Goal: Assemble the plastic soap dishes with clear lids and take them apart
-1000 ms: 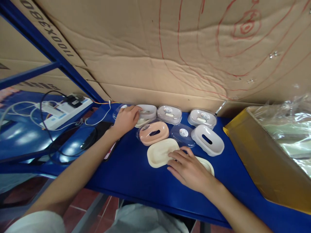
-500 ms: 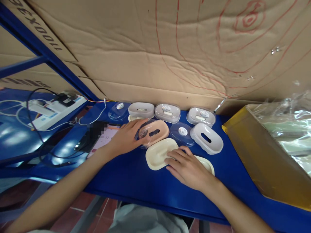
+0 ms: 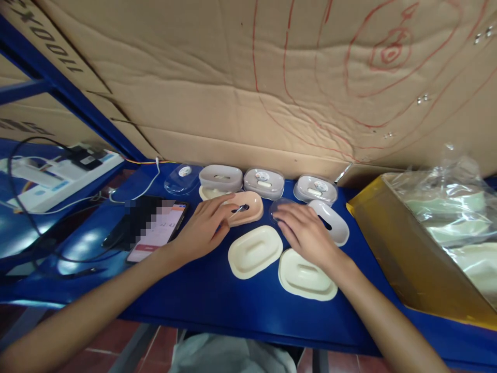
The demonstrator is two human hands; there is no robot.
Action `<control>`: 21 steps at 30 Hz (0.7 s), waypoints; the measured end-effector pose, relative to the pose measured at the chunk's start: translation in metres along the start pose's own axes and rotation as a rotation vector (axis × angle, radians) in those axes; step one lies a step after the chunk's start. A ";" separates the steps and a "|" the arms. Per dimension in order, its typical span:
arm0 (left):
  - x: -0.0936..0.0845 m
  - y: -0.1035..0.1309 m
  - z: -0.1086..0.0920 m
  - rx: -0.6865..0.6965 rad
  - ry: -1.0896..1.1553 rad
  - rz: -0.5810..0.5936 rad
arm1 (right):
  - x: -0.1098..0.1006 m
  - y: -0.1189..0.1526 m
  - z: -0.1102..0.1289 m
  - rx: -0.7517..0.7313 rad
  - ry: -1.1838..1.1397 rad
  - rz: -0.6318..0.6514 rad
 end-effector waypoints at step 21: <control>0.013 0.026 -0.029 0.161 0.079 -0.049 | -0.012 -0.070 -0.084 0.350 0.144 0.274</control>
Point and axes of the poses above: each hand's wrist, its own y-axis away from the middle knuckle, its own x-axis out of the palm, z = x × y, the point moved 9 cm from there along -y, towards the middle knuckle, and after that the axes turned 14 degrees about y, right-handed, at the moved point
